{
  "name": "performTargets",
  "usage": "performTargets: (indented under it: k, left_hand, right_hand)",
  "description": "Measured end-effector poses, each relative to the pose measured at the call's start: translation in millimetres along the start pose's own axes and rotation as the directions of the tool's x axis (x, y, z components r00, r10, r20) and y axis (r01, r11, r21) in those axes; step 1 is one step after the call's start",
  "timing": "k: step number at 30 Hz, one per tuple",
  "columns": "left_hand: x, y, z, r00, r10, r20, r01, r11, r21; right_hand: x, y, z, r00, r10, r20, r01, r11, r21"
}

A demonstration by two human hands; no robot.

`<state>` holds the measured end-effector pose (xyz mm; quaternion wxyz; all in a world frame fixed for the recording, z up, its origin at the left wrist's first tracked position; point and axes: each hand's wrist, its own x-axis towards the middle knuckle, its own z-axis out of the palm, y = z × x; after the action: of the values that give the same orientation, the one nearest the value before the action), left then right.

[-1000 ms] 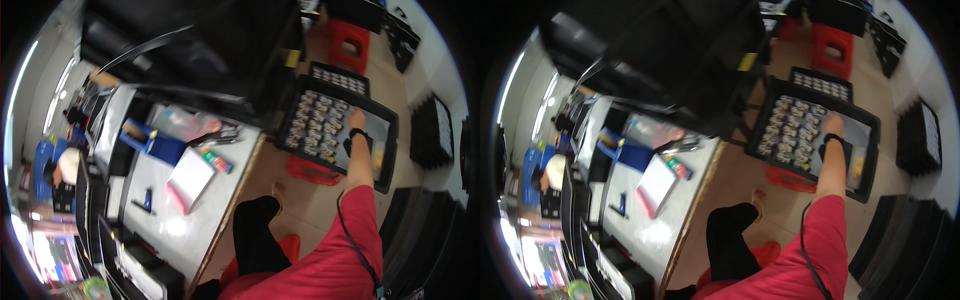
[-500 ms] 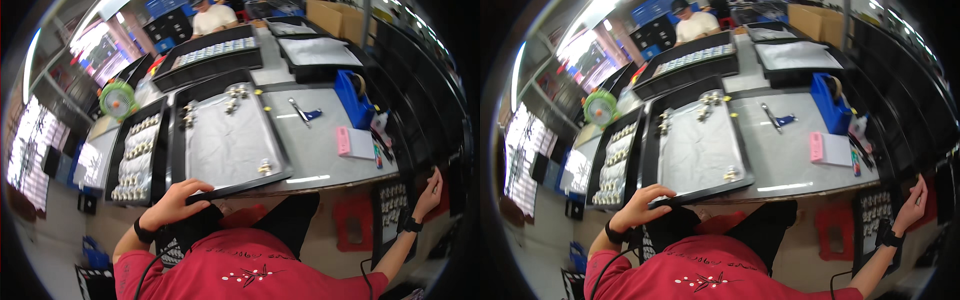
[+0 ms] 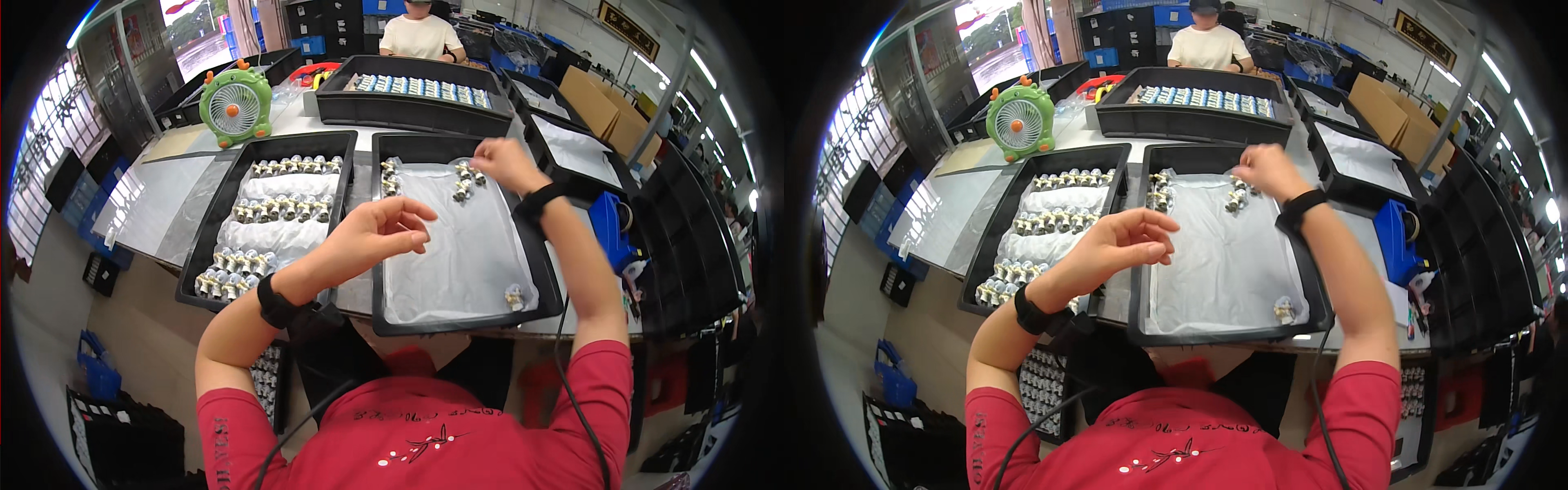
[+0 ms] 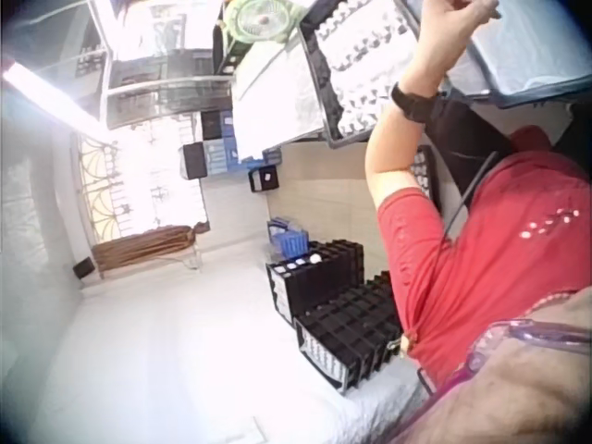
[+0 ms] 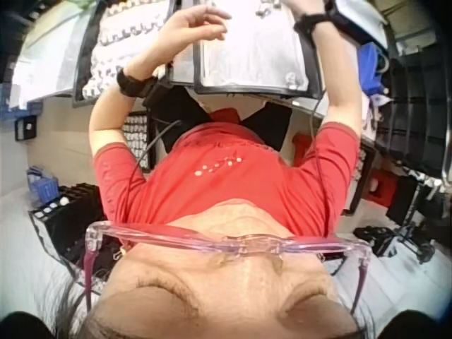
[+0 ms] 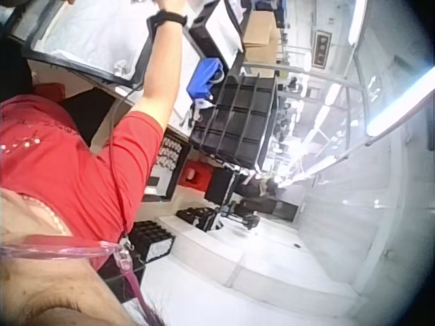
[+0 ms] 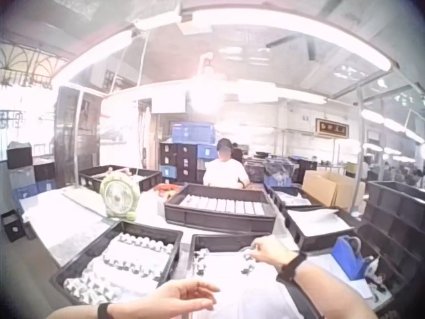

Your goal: The worker is assembling small electronic components, inserting them into trays, and organizing the trays in a factory setting.

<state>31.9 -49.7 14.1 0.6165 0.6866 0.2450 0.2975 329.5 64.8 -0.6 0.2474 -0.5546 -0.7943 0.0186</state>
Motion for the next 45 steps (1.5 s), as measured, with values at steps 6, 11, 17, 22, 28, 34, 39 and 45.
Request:
performTargets:
  k: [6, 11, 17, 22, 28, 34, 39, 45]
  left_hand:
    - [5.3, -36.2, -29.1, 0.977, -0.15, -0.152, 0.09, 0.935, -0.344]
    - [3.1, -54.0, -36.6, 0.938, -0.305, -0.163, 0.202, 0.865, -0.459]
    - [12.9, -76.0, -37.4, 0.909, -0.317, -0.27, 0.118, 0.818, -0.563]
    - [15.4, -76.7, -33.1, 0.921, -0.274, -0.278, 0.037, 0.77, -0.637]
    - [18.6, -74.3, -29.6, 0.962, -0.166, -0.219, 0.043, 0.877, -0.478]
    - [18.7, -69.6, -25.7, 0.967, -0.147, -0.21, 0.047, 0.907, -0.419]
    - [17.1, -73.6, -26.6, 0.952, -0.166, -0.258, 0.033, 0.891, -0.454]
    - [15.5, -76.2, -30.1, 0.944, -0.181, -0.275, 0.018, 0.862, -0.506]
  right_hand:
    - [17.7, 34.9, 89.4, 0.89, 0.348, 0.294, -0.272, 0.924, -0.27]
    - [26.5, 36.7, 111.0, 0.862, 0.28, 0.422, -0.252, 0.96, -0.123]
    - [2.9, -49.4, 81.2, 0.936, -0.07, 0.346, -0.152, 0.805, 0.573]
    - [-30.4, -99.3, 60.8, 0.941, -0.179, 0.288, -0.09, 0.688, 0.72]
    - [-43.8, -105.8, 59.1, 0.951, -0.199, 0.237, -0.054, 0.645, 0.762]
    - [-49.4, -98.0, 65.4, 0.953, -0.245, 0.179, 0.035, 0.674, 0.738]
    - [-49.0, -103.1, 61.0, 0.944, -0.204, 0.258, -0.063, 0.659, 0.75]
    - [-48.9, -102.9, 65.8, 0.932, -0.164, 0.322, -0.173, 0.58, 0.796]
